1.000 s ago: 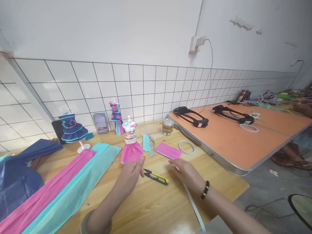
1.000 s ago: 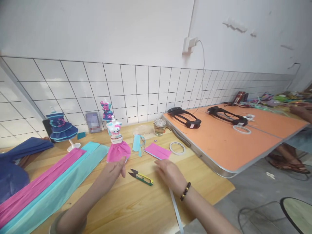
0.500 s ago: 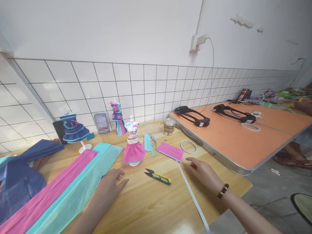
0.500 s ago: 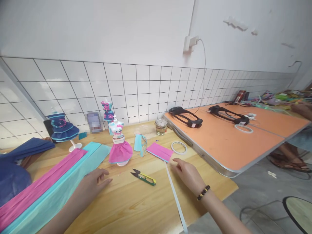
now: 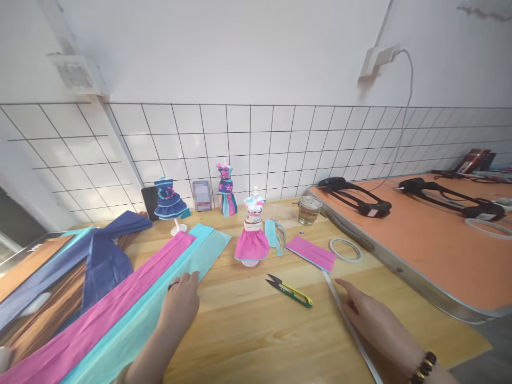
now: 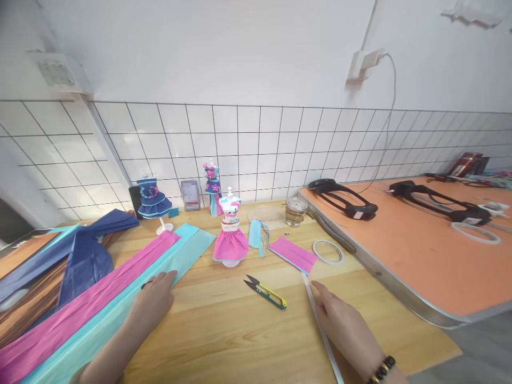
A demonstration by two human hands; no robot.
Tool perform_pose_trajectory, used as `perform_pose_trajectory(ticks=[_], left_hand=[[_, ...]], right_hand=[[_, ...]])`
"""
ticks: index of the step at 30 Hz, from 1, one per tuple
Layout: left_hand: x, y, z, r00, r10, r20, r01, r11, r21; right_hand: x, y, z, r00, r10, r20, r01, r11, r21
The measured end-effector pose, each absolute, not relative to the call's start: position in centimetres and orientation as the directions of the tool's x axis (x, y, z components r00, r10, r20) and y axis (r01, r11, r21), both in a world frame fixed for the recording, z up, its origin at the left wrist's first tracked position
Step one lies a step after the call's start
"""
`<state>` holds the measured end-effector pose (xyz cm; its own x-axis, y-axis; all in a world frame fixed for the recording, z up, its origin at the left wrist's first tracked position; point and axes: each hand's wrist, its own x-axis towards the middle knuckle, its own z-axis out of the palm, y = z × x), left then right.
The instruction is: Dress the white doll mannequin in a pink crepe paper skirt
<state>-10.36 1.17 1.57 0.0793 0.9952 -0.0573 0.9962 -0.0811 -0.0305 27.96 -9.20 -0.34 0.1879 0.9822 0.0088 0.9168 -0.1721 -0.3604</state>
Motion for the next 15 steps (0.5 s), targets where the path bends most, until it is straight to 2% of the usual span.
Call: perform_pose_trajectory(ticks=[5, 11, 15], left_hand=[[-10.7, 1.4, 0.9, 0.07, 0.997, -0.035, 0.995, -0.072, -0.061], [-11.1, 1.3, 0.8, 0.047, 0.999, 0.004, 0.998, -0.047, -0.046], [-11.1, 1.3, 0.9, 0.027, 0.997, 0.067, 1.0, -0.027, -0.011]], right_hand=[[27.6, -9.4, 0.3, 0.171, 0.985, 0.032, 0.921, -0.148, -0.36], [22.9, -9.0, 2.1, -0.113, 0.987, 0.112, 0.925, 0.146, -0.352], [20.2, -7.6, 1.9, -0.221, 0.964, 0.147, 0.924, 0.255, -0.284]])
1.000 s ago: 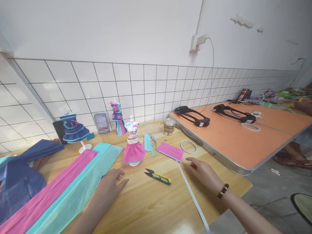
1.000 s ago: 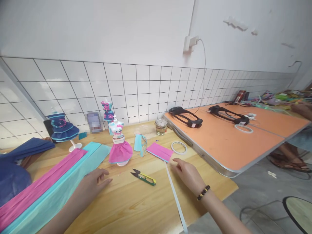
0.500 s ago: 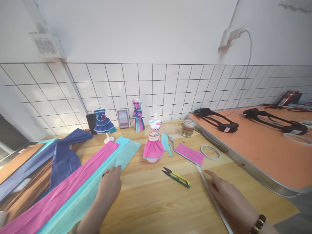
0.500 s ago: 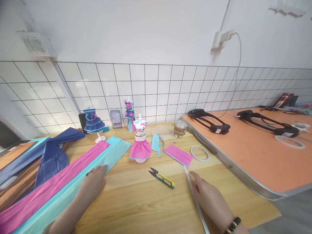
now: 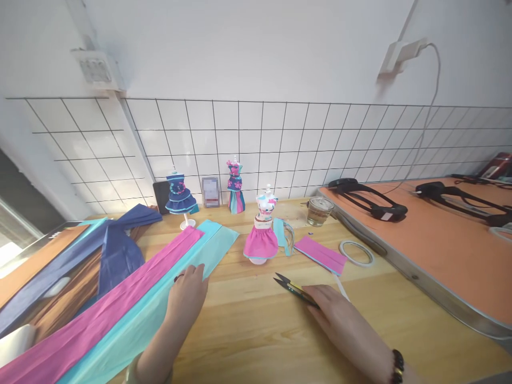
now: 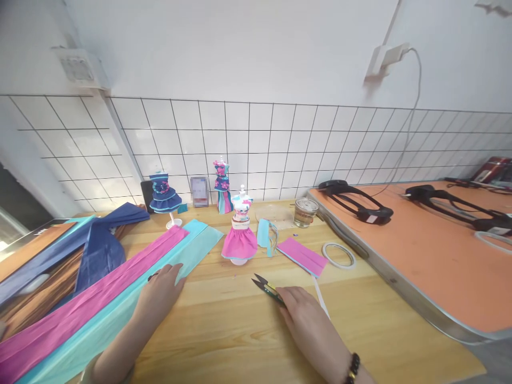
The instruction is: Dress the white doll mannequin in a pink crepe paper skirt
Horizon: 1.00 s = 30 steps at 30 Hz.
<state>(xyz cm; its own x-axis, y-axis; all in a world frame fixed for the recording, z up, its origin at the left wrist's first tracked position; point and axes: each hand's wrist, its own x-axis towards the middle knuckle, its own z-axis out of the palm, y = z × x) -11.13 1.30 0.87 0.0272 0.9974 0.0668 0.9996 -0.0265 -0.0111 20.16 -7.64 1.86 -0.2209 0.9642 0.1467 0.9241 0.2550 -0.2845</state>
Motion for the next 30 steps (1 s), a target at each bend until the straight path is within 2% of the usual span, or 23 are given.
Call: perform_pose_trajectory(ticks=[4, 9, 15, 25, 30], left_hand=[[-12.7, 2.1, 1.2, -0.042, 0.988, 0.147, 0.999, 0.038, 0.034], [-16.9, 3.4, 1.2, -0.194, 0.962, 0.192, 0.981, 0.185, 0.06], [-19.9, 3.8, -0.1, -0.328, 0.929, 0.171, 0.945, 0.319, 0.079], [-20.7, 4.1, -0.6, -0.344, 0.931, 0.123, 0.937, 0.331, 0.114], [-20.9, 4.1, -0.4, -0.377, 0.916, 0.138, 0.923, 0.359, 0.138]], right_hand=[[19.4, -6.6, 0.3, -0.354, 0.901, 0.249, 0.903, 0.399, -0.158], [20.0, -6.9, -0.2, -0.43, 0.875, 0.224, 0.881, 0.461, -0.109], [21.9, -7.8, -0.1, -0.384, 0.909, 0.162, 0.894, 0.41, -0.179], [24.1, -8.2, -1.0, -0.307, 0.937, 0.168, 0.909, 0.341, -0.241], [24.7, -7.9, -1.1, -0.229, 0.968, 0.1, 0.902, 0.249, -0.353]])
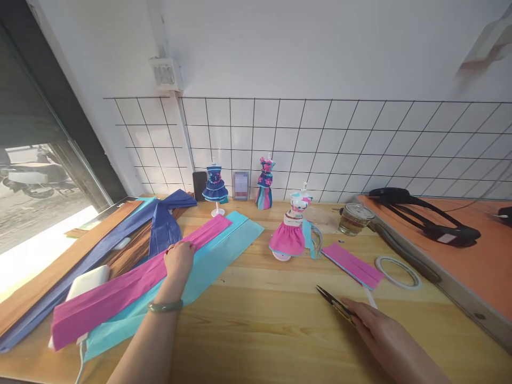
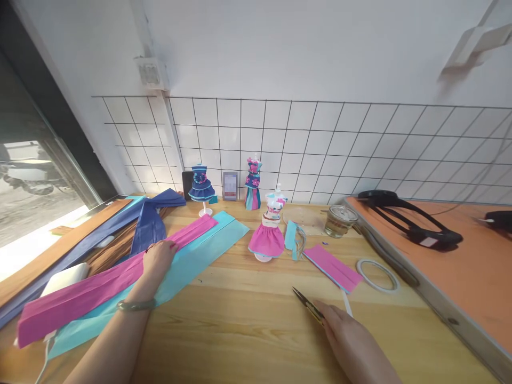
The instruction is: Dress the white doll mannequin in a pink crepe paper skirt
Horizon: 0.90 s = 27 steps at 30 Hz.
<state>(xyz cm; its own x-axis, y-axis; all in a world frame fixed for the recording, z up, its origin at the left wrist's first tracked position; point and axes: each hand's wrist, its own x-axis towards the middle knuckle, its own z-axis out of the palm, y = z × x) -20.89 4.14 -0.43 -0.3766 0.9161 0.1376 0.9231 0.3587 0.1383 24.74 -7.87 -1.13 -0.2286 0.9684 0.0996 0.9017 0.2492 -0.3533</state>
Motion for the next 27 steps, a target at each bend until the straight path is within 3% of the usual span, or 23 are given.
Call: perform_pose_trajectory(ticks=[6, 13, 27], left_hand=[[-21.2, 4.2, -0.6, -0.408, 0.897, 0.171, 0.91, 0.385, 0.156], [-21.8, 4.7, -1.1, -0.407, 0.88, 0.247, 0.912, 0.375, 0.168], [-21.7, 5.0, -1.3, -0.473, 0.847, 0.243, 0.88, 0.443, 0.169]], right_hand=[[25.4, -6.8, -1.5, -0.169, 0.979, 0.112, 0.861, 0.202, -0.467], [26.2, -6.4, -2.7, -0.113, 0.975, 0.189, 0.909, 0.179, -0.376], [28.0, -9.9, -3.7, -0.209, 0.93, 0.302, 0.915, 0.295, -0.275]])
